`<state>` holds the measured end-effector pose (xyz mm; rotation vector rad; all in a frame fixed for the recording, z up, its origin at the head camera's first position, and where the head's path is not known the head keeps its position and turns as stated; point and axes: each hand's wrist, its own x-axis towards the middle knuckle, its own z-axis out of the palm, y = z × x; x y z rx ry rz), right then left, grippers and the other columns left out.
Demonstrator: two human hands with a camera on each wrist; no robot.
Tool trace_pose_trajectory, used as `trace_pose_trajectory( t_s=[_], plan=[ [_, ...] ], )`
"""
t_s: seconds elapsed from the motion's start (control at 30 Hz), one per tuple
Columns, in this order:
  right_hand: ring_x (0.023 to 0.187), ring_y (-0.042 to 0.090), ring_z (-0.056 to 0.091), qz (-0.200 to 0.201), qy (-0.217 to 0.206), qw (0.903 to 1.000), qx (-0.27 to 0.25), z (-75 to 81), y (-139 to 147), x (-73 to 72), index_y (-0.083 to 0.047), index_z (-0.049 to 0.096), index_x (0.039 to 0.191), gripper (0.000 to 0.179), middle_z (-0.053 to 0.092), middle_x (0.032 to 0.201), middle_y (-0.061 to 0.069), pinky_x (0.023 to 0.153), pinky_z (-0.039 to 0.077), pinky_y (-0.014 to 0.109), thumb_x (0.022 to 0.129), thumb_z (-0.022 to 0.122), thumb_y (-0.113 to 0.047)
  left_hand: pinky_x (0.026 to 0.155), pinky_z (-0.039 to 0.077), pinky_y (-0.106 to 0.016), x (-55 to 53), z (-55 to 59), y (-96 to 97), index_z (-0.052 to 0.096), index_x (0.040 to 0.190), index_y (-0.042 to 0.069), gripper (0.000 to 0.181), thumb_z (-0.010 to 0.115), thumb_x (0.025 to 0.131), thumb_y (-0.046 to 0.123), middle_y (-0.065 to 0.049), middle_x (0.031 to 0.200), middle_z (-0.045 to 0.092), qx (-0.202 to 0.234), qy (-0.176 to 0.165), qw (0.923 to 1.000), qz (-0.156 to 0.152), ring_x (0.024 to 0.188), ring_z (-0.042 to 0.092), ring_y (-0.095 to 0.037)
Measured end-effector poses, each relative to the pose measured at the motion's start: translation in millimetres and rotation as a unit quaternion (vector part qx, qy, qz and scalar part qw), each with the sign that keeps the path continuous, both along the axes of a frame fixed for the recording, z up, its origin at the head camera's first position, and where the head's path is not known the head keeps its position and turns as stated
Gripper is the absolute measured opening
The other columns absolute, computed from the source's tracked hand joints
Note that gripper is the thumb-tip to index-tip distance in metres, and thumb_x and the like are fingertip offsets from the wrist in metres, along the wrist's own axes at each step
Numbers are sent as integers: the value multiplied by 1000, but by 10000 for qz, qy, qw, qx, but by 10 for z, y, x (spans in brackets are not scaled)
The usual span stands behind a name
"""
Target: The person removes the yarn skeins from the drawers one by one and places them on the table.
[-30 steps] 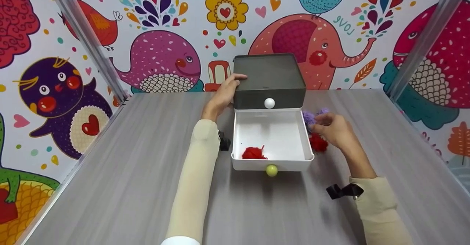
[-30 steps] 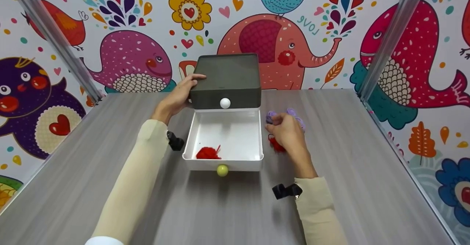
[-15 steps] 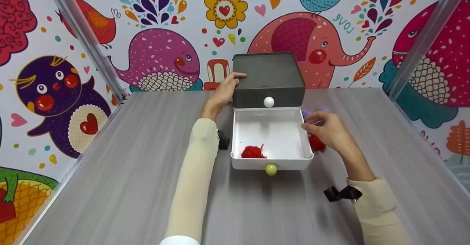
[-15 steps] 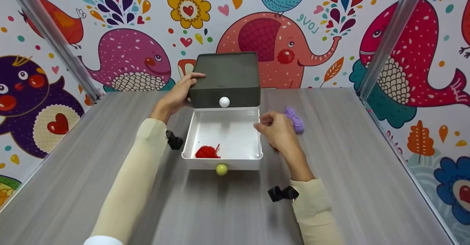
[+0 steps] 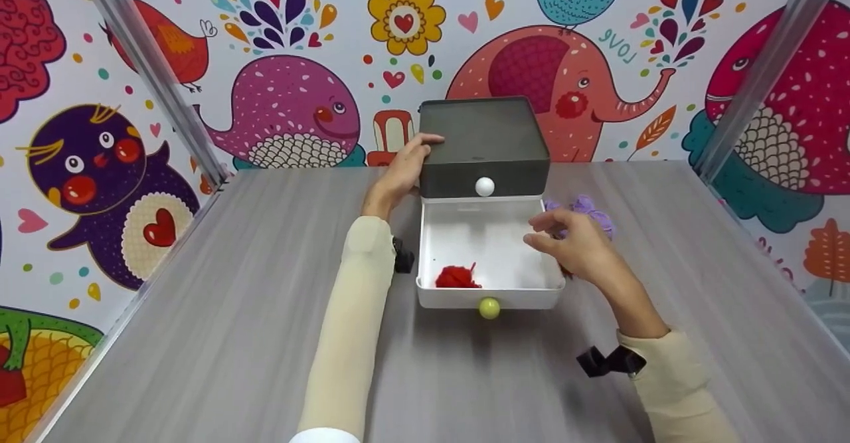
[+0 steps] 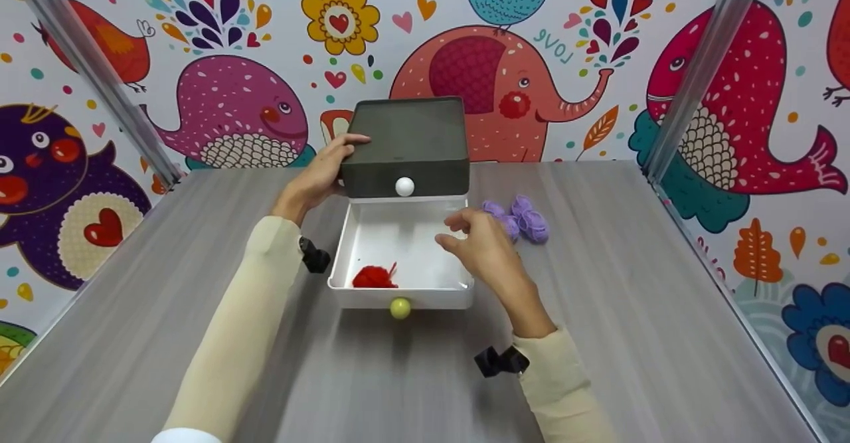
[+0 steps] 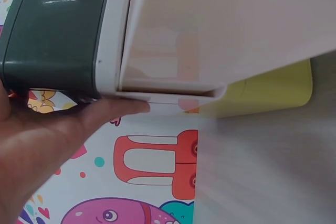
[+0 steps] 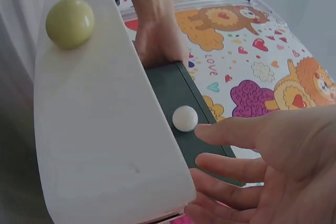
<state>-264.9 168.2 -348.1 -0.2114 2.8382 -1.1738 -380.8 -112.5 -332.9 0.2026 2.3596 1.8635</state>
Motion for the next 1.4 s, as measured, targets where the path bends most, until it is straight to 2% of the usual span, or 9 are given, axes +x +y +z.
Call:
trace_pose_trajectory(
  t_s=[0.27, 0.47, 0.6, 0.87, 1.07, 1.13, 1.23, 1.4],
  plan=[
    [116, 37, 59, 549, 291, 9977, 262, 50, -127, 72, -9, 67, 128, 43, 64, 131, 16, 92, 57, 47, 89, 76, -26, 99, 51, -54, 8, -12, -4, 50, 140, 29, 38, 30, 108, 28, -10, 148, 42, -52, 5, 10000, -19, 121, 54, -34],
    [119, 35, 60, 1240, 791, 9877, 533, 124, -258, 65, -12, 67, 128, 44, 65, 132, 12, 98, 53, 52, 87, 79, -22, 101, 49, -56, 0, 8, 6, 51, 140, 28, 38, 30, 108, 28, -9, 150, 40, -31, 59, 10000, -30, 124, 53, -34],
    [125, 31, 58, 1840, 1057, 9733, 876, 162, -353, 52, -14, 66, 130, 47, 64, 134, 9, 102, 51, 51, 85, 80, -21, 102, 48, -57, -16, 12, 0, 51, 140, 28, 38, 30, 108, 27, -8, 153, 38, -39, 57, 10000, 8, 127, 51, -34],
    [121, 27, 59, 2966, 1509, 9312, 1490, 165, -497, 79, -11, 66, 129, 46, 64, 129, 9, 99, 54, 43, 85, 79, -12, 104, 47, -58, -17, -2, -1, 50, 141, 30, 38, 30, 108, 28, -7, 155, 36, -117, 17, 9999, 4, 128, 50, -34],
    [121, 29, 59, 3575, 1761, 9002, 1755, 133, -579, 43, -7, 66, 128, 44, 65, 127, 12, 102, 52, 43, 85, 77, -4, 101, 49, -56, 5, -5, -14, 50, 141, 28, 38, 30, 109, 28, -11, 146, 44, -31, 49, 10000, 19, 121, 55, -34],
    [122, 30, 59, 3679, 1762, 8947, 1818, 119, -602, 28, -7, 66, 128, 45, 65, 128, 12, 104, 51, 44, 84, 77, -3, 100, 50, -56, 14, -3, -16, 50, 141, 28, 38, 30, 109, 27, -13, 143, 46, 11, 47, 10000, 13, 118, 56, -34],
    [124, 30, 58, 3737, 1624, 8941, 1859, 108, -632, 25, -6, 66, 129, 47, 65, 130, 12, 106, 49, 45, 84, 77, -3, 99, 50, -55, 20, 3, -11, 50, 141, 27, 38, 30, 109, 27, -13, 142, 46, 27, 49, 10000, 3, 117, 57, -33],
    [125, 29, 58, 3860, 1529, 8871, 2014, 96, -680, 39, -6, 65, 131, 48, 65, 132, 11, 108, 47, 46, 84, 77, -3, 100, 50, -56, 17, 9, 6, 51, 140, 27, 38, 30, 109, 27, -12, 145, 45, 6, 77, 10000, 27, 117, 57, -32]
  ],
)
